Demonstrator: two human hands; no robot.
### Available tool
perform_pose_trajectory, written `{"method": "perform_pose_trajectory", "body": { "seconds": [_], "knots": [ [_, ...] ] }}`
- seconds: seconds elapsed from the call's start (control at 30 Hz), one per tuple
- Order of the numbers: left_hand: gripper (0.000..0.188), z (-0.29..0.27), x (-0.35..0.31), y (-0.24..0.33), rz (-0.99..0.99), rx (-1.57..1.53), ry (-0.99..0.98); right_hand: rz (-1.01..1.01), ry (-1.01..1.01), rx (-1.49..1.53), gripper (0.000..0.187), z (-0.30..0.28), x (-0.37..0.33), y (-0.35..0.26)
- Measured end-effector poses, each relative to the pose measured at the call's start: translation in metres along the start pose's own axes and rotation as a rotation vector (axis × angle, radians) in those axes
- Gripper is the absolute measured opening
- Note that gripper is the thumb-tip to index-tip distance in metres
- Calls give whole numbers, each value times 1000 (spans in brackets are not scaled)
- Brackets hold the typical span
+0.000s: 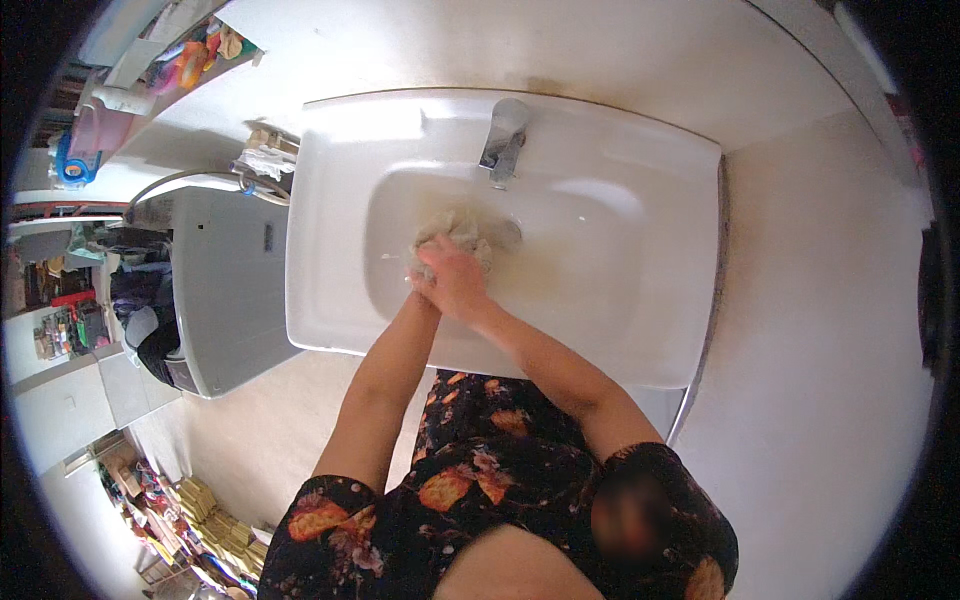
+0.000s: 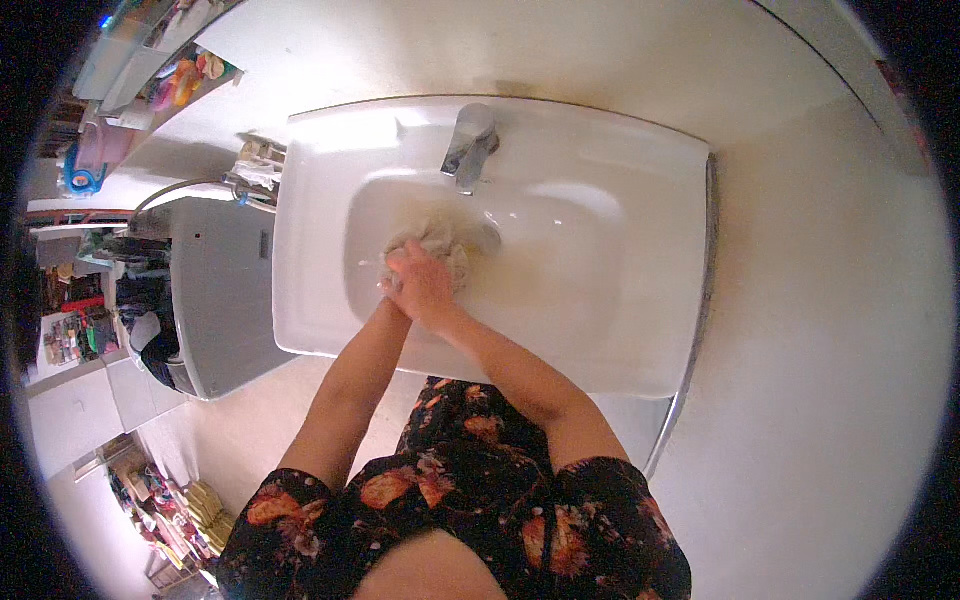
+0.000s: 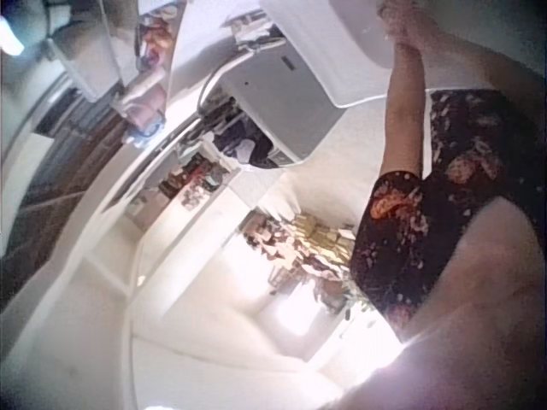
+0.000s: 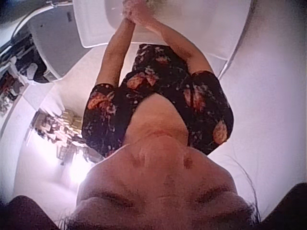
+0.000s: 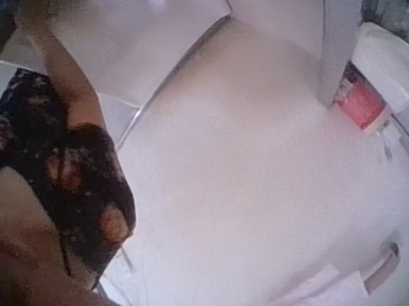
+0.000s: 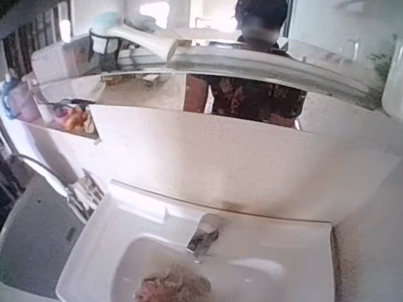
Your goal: The person washes a cloth in a sink by hand, scrubbing the fabric against itself under water and wringing it out.
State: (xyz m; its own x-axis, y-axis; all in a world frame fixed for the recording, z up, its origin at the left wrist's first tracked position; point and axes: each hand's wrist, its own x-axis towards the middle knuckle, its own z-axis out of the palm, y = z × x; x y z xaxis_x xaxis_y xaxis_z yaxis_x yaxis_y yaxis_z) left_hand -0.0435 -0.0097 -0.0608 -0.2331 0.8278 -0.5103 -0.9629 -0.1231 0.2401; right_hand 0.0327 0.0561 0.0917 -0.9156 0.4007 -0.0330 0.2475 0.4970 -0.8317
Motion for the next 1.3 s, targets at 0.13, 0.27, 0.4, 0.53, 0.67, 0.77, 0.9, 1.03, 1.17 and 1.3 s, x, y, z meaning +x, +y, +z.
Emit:
{"method": "perform_pose_trajectory", "body": {
  "seconds": [0.13,0.27,0.4,0.53,0.67,0.77,0.9,1.03,1.17,1.3],
  "knots": [
    [36,54,4,-12,-49,-13,134,80,171,-158,22,-19,20,60],
    [38,89,-22,5,-11,81,231,346,133,-403,38,-66,4,153],
    [36,20,-39,31,65,208,441,486,309,-524,37,-92,-12,166],
    [36,30,-23,16,-92,196,298,225,195,-742,36,-41,-10,171],
    [38,65,-11,14,-202,78,218,402,73,-101,24,7,5,101],
    [39,54,-9,27,-256,112,269,36,149,-38,22,17,1,51],
    [40,26,-4,16,6,57,96,-171,141,-36,18,-3,9,24],
    [42,83,-1,7,-48,310,197,118,160,-226,22,-50,15,98],
    [38,86,-32,19,-32,133,336,195,256,-453,30,-76,-11,162],
    [35,24,-38,27,65,255,353,349,452,-492,38,-72,-12,173]
  ]
}}
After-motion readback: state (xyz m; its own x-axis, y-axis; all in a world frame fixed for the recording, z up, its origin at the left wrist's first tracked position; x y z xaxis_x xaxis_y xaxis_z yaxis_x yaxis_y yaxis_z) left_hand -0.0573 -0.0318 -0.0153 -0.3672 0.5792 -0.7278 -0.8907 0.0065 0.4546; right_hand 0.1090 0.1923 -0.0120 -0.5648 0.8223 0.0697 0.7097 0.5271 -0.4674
